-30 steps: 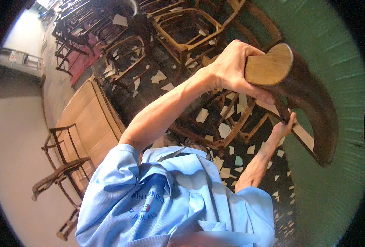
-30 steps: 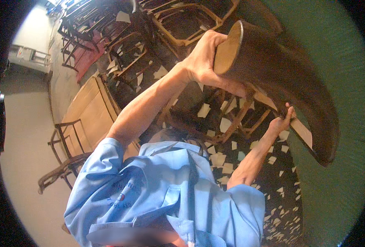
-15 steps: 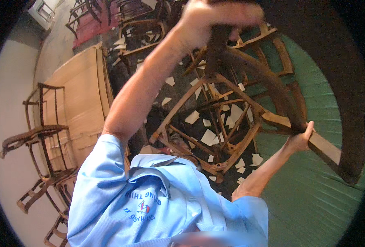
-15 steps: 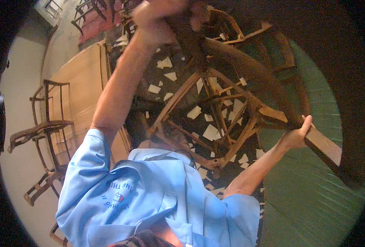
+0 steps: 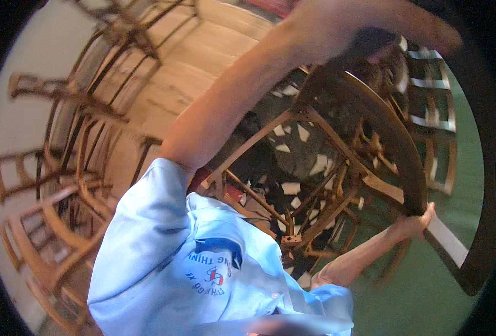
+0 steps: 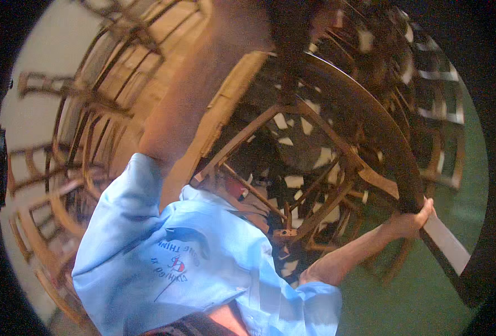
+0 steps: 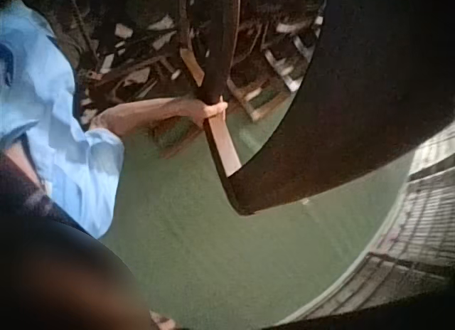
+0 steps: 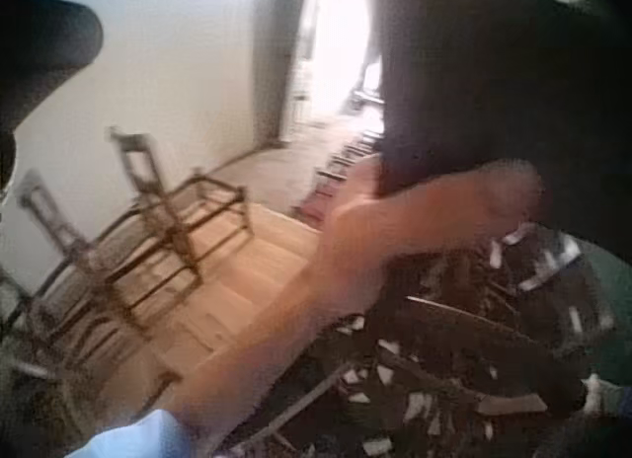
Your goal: The person repeatedly picks up wooden chair frames from a pile and stacks them upright on a cardboard base. The person handles the chairs one at a time, lifting and placing them into a growing stack.
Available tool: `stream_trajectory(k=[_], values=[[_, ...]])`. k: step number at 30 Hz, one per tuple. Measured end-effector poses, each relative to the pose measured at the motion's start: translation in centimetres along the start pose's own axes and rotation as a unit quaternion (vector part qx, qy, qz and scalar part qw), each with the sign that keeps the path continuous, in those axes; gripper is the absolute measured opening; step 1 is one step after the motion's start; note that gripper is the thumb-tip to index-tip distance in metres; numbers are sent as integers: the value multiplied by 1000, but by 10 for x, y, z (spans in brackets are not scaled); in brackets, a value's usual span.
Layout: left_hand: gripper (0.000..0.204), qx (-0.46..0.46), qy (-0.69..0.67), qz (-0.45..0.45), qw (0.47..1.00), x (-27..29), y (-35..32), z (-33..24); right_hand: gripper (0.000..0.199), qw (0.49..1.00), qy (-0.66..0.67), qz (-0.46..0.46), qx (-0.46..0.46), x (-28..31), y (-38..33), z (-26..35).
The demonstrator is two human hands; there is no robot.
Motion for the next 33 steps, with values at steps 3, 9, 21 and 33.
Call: stream_trajectory(k=[3,9,21,33], values=[[54,-67,78,-17,995,25,-40,-75,31,998,15,67,-4,-69,-14,-12],[52,-177,198,-136,955,74,-123,-178,25,950,135,275,65,-228,-42,-7],[40,-296,384,-497,720,124,-205,-198,30,715,153,672,117,-719,-199,-27],[25,-137,523,-755,370,75,-215,-61,15,439,273,855,-45,-782,-548,-29]])
Point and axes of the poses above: each hand's wrist, its own y-axis towards the middle knuckle, its own x-axis out of the back of the hand, z = x × y, the point moved 7 cm from there along y, towards the middle knuckle, and after that the axes turned 2 degrees about y, right-handed, at the moved point
